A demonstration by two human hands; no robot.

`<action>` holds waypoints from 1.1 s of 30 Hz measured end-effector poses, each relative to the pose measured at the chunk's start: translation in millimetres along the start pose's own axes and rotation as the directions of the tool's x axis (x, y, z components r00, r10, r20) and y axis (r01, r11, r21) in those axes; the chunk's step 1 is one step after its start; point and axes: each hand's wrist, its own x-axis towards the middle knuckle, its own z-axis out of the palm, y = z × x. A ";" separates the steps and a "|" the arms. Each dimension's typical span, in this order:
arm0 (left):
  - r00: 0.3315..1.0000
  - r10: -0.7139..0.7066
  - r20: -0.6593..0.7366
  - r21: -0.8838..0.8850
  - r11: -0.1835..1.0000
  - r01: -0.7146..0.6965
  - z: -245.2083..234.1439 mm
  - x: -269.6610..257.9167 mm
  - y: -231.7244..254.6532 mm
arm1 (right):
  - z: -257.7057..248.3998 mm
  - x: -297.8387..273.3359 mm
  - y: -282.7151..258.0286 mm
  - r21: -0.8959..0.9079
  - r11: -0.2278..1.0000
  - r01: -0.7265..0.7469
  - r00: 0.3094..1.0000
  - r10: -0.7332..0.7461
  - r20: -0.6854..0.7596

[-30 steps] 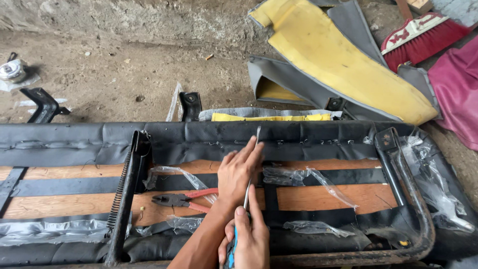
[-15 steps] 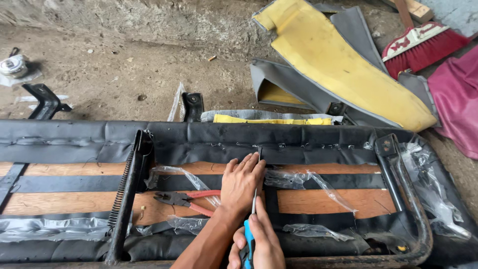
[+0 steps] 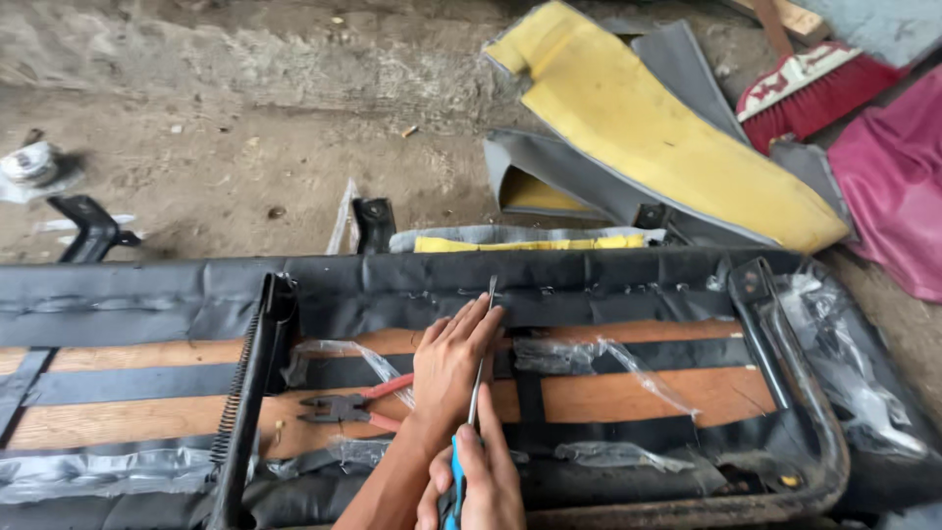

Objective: The person removes old upholstery from a furniture frame using a screwdriver and pliers to pry out staples and pull back the fabric.

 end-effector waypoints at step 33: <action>0.997 0.043 0.062 -0.081 0.996 -0.038 4.1 0.5 -7.2 | -0.4 8.8 11.3 -0.108 0.994 -0.035 0.967 0.006 -0.256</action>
